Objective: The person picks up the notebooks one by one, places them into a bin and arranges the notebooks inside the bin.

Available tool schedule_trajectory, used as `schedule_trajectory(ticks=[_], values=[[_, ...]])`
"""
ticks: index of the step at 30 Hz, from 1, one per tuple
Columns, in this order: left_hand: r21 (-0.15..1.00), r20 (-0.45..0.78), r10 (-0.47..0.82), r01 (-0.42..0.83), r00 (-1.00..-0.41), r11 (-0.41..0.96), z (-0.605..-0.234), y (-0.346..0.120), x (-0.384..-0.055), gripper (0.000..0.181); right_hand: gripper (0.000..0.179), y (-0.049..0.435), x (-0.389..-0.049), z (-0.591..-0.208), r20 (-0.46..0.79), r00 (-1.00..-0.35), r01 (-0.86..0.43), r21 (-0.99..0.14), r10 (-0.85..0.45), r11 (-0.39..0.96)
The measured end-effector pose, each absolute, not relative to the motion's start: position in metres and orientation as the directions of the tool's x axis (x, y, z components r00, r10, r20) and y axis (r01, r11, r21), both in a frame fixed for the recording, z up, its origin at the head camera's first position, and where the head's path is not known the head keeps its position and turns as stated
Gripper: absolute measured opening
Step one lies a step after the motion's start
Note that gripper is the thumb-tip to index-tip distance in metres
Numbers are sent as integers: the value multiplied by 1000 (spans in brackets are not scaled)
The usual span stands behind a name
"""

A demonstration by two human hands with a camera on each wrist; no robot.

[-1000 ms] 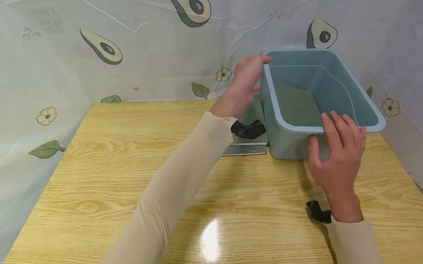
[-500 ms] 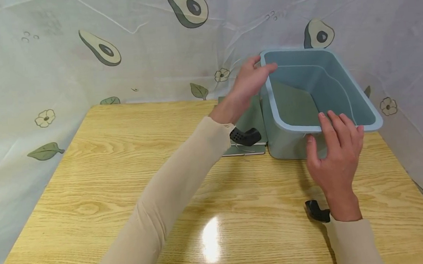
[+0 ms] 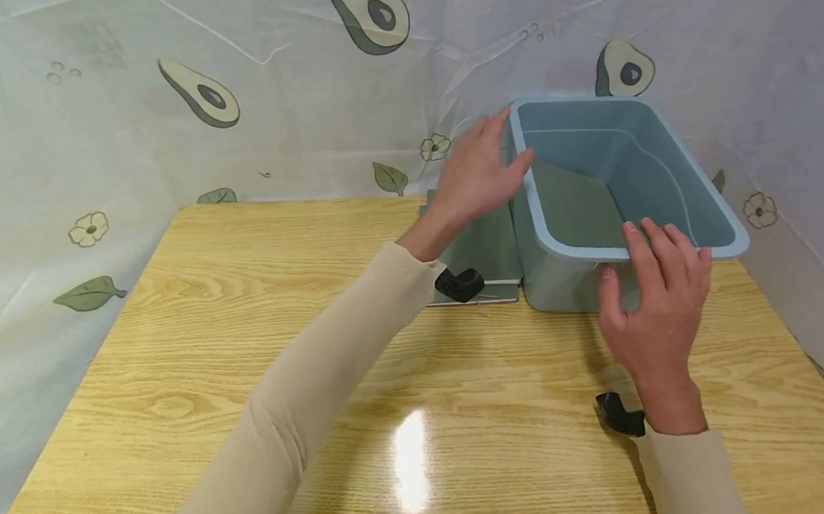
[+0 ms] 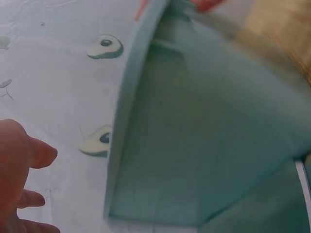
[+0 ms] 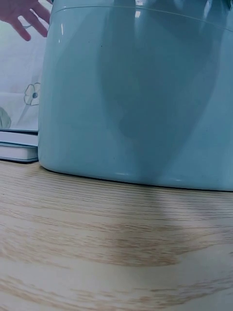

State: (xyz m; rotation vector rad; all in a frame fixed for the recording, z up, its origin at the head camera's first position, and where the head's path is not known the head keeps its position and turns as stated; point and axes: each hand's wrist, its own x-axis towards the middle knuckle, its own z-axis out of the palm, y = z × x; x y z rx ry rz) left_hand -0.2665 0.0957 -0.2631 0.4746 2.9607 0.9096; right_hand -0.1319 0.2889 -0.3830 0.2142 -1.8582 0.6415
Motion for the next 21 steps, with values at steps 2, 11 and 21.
schedule_trajectory(ticks=[2,11,21], values=[[471,106,283,299,-953,830,-265,92,-266,69,40,290,-132,-383,912,-379,-440,-326,156,837],[278,135,290,318,-947,907,-275,63,-268,68,41,293,-131,-386,909,-384,-435,-332,161,837],[162,83,275,286,-958,945,-288,20,-272,68,42,296,-131,-388,901,-408,-427,-328,144,843]])
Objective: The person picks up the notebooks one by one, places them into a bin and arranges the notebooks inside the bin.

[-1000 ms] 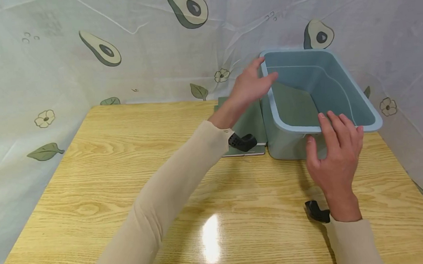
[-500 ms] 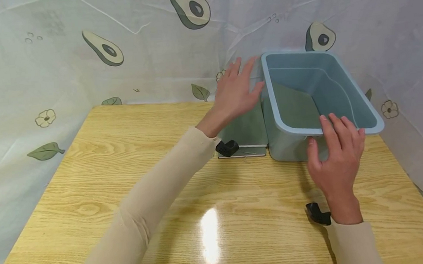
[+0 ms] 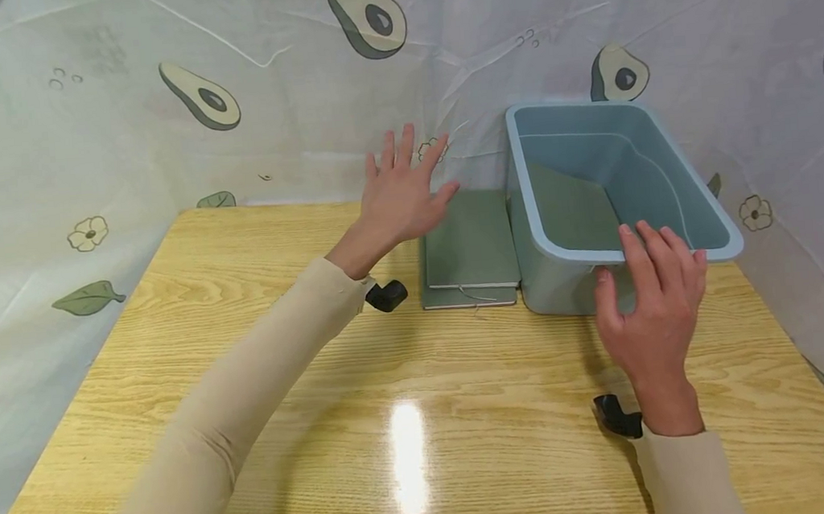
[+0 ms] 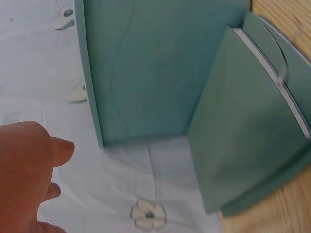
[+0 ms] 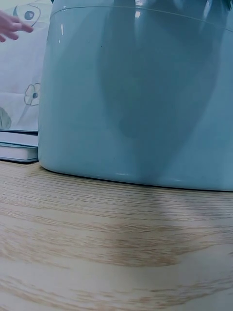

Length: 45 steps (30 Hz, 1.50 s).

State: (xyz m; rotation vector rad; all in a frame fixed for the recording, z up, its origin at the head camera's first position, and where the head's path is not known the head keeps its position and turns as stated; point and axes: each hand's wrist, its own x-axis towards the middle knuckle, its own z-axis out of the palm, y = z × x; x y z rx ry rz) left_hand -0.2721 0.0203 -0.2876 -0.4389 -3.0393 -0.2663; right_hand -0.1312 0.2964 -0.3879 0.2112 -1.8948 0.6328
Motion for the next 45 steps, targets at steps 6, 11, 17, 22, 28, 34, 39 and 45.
schedule_trajectory(ticks=[6,11,17,22,28,34,39,45], values=[[193,75,235,245,-969,950,-289,-8,-274,69,41,295,-132,-387,904,-402,-430,-328,147,841],[224,81,227,240,-970,945,-289,-22,-274,68,40,292,-130,-386,909,-384,-434,-332,161,837],[233,104,236,254,-966,939,-290,-29,-274,68,41,294,-129,-387,904,-396,-421,-336,162,842],[228,105,238,256,-966,939,-290,-27,-273,69,41,294,-129,-387,903,-400,-422,-334,158,843],[187,88,247,259,-965,947,-290,-21,-271,69,41,294,-130,-387,906,-396,-430,-329,152,841],[153,65,268,275,-961,949,-298,-11,-268,70,41,294,-130,-386,901,-407,-420,-330,149,846],[140,39,278,281,-960,950,-307,-6,-266,70,42,293,-130,-385,901,-407,-420,-331,151,845],[139,10,300,298,-954,944,-324,0,-263,70,42,292,-130,-384,902,-403,-424,-334,154,842]])
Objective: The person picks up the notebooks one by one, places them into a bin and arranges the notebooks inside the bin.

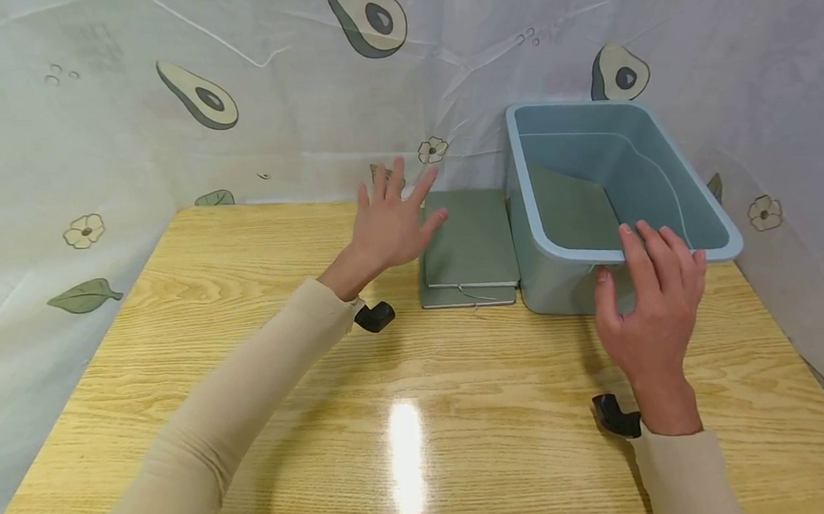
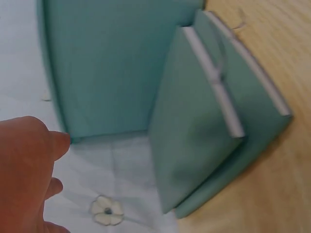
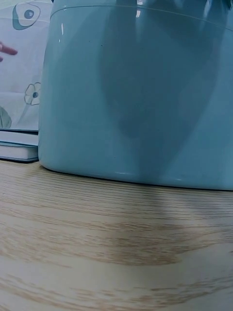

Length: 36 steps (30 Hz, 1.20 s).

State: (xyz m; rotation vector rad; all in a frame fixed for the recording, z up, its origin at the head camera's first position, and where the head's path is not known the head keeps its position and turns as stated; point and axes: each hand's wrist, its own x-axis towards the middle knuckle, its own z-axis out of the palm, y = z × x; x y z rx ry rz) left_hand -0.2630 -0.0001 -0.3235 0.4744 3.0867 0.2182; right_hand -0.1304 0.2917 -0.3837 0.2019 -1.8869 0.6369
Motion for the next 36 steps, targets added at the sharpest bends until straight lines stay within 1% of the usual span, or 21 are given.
schedule_trajectory(ticks=[7,11,20,24,36], values=[[145,-55,351,340,-935,929,-358,9,-257,69,42,293,-131,-386,901,-409,-417,-328,148,847],[125,-105,371,358,-923,925,-375,16,-254,66,42,295,-131,-386,899,-413,-415,-329,147,848],[95,-253,409,398,-877,912,-397,23,-249,62,42,294,-131,-385,906,-398,-423,-321,144,847],[91,-257,410,400,-875,912,-403,22,-248,62,41,293,-131,-385,909,-391,-432,-318,143,844],[151,-252,419,392,-872,907,-408,24,-248,62,41,296,-131,-389,903,-406,-427,-322,139,845]])
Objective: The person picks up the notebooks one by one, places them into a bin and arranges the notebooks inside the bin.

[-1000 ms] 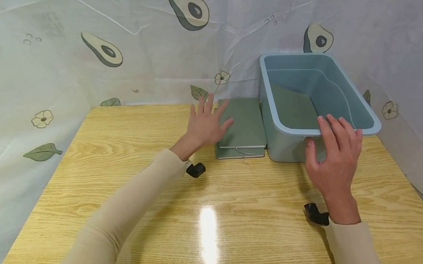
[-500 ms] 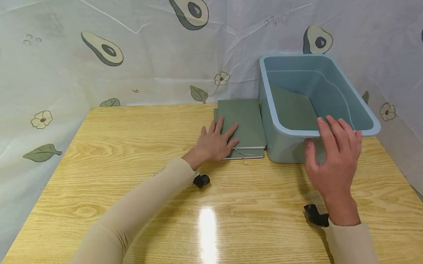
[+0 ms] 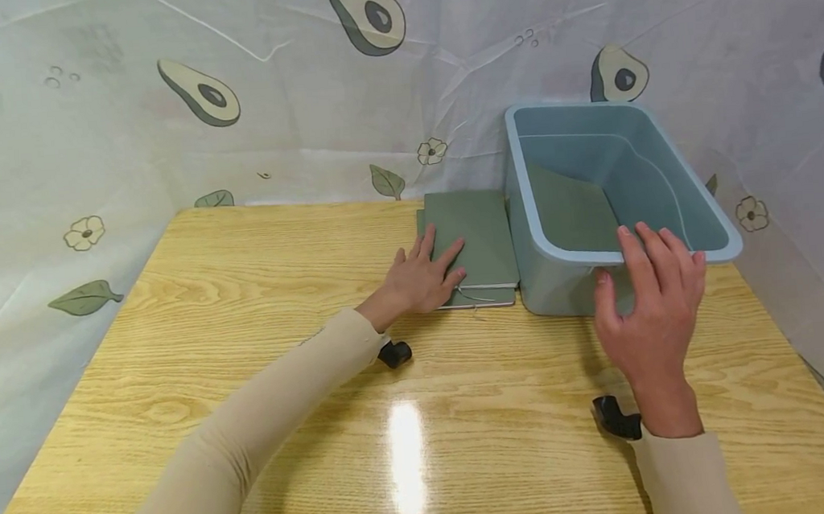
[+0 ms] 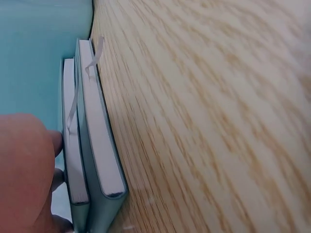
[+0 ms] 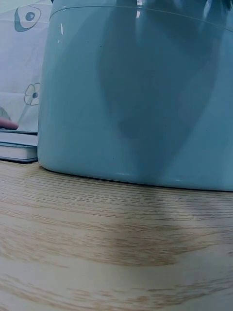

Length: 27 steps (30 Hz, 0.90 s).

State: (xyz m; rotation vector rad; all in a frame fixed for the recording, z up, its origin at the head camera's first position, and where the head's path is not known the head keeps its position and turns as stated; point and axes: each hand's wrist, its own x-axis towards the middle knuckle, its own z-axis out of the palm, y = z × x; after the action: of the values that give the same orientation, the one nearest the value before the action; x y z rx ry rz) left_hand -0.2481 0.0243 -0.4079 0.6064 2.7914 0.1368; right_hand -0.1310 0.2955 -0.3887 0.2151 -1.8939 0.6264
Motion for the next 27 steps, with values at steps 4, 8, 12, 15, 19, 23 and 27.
schedule_trajectory(ticks=[4,8,12,15,19,23,27], values=[[179,-257,414,378,-873,908,-407,27,-247,63,41,296,-131,-389,901,-412,-422,-324,139,847],[216,-260,411,362,-874,907,-407,29,-247,64,41,296,-131,-390,901,-410,-423,-324,140,846],[271,-247,422,356,-872,894,-406,29,-249,64,41,296,-131,-390,901,-410,-424,-325,141,845],[385,-229,439,333,-869,861,-405,28,-250,65,41,297,-131,-389,900,-413,-423,-325,139,846],[630,-203,458,242,-866,738,-402,24,-255,66,41,297,-131,-389,901,-411,-424,-326,141,845],[847,-198,459,84,-866,525,-396,19,-261,67,41,296,-131,-389,903,-403,-426,-327,147,843],[957,-229,417,-125,-880,263,-389,13,-264,65,41,296,-131,-389,905,-398,-427,-327,150,843]])
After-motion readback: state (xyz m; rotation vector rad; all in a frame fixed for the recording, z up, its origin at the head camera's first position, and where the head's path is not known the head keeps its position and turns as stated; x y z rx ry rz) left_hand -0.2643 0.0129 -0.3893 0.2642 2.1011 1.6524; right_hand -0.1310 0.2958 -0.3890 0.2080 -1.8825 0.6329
